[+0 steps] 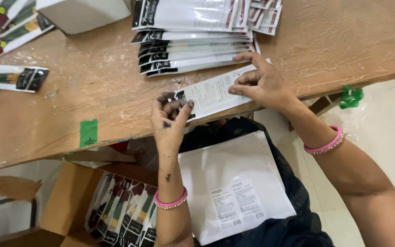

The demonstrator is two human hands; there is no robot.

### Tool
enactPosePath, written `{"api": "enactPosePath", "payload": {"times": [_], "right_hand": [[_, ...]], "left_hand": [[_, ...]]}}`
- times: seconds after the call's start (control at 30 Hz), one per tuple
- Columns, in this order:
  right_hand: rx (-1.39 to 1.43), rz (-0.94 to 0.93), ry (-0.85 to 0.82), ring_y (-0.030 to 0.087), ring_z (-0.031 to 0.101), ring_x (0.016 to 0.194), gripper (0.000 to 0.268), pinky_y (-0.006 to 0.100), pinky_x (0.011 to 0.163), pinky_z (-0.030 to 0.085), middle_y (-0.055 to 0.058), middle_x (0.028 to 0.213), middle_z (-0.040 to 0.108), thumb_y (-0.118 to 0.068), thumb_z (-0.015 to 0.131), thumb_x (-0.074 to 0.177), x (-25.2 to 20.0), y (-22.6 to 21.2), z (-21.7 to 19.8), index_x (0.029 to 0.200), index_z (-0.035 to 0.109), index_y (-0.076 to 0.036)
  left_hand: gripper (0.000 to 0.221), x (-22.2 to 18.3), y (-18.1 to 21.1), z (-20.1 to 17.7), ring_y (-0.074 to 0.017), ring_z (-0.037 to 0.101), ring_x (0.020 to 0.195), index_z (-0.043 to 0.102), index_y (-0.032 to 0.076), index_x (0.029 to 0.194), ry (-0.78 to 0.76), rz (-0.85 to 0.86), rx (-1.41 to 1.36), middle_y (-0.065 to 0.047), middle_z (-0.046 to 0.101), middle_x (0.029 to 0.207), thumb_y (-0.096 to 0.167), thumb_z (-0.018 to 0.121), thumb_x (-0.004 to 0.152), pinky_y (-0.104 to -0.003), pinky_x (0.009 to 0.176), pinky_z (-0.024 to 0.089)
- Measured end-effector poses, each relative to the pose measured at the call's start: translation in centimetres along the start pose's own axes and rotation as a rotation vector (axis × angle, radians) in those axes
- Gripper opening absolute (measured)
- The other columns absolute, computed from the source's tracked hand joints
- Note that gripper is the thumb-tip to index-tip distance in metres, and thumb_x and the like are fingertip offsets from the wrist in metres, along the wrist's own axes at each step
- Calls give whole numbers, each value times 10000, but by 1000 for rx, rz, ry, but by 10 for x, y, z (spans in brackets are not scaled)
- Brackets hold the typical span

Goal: The person picks up a white paper label from their lap, removes the backing to expose the adhesive, and presses the label onto a black-and-white paintbrush package on the table.

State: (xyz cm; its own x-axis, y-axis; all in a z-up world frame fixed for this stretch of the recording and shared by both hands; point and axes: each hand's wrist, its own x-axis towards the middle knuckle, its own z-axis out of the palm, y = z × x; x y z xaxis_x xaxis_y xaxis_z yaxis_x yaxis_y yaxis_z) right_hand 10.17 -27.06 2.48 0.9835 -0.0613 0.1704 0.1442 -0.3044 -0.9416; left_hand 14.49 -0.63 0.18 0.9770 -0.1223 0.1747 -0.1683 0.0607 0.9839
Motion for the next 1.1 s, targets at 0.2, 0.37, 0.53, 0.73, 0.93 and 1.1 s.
{"api": "enactPosePath", "payload": {"times": [0.2,0.37,0.53,0.73,0.93,1.1], "right_hand": [[26,30,12,17,586,737,651,196,649,458,29,882,732,-116,838,863,3,15,1,1368,433,-57],[-5,75,13,6,562,678,612,191,608,441,26,855,733,-113,839,858,1,9,-2,1321,441,-62],[29,30,-5,-2,536,667,549,181,595,415,22,889,748,-115,824,880,-1,17,-3,1274,444,-71],[-30,-51,-4,-5,539,692,513,172,626,409,40,898,745,-115,846,897,-2,24,-3,1246,474,-60],[-76,-35,9,-11,527,623,481,176,565,383,25,861,755,-121,838,894,-3,17,-1,1204,473,-64],[-68,-37,11,-11,530,650,477,177,581,402,27,878,745,-125,846,888,-4,15,-1,1195,487,-62]], "left_hand": [[516,1,-5,1,-32,566,703,481,-5,1255,-23,4,89,-49,738,920,104,814,877,-173,597,454],[524,0,-5,3,-60,667,792,458,-6,1260,-16,16,133,-60,749,934,106,813,892,-175,679,486],[537,-1,-1,4,-57,648,782,461,-21,1269,-16,14,172,-55,751,905,112,815,888,-173,691,472],[532,-2,5,7,-33,561,694,486,-25,1259,4,2,260,-17,743,854,120,822,873,-166,631,408],[511,-3,13,9,-28,557,685,507,-29,1250,-4,28,332,-9,749,854,136,821,881,-169,639,429],[488,-7,7,9,-27,565,685,509,-25,1244,-6,44,346,-6,745,855,121,804,884,-173,630,439]]}}
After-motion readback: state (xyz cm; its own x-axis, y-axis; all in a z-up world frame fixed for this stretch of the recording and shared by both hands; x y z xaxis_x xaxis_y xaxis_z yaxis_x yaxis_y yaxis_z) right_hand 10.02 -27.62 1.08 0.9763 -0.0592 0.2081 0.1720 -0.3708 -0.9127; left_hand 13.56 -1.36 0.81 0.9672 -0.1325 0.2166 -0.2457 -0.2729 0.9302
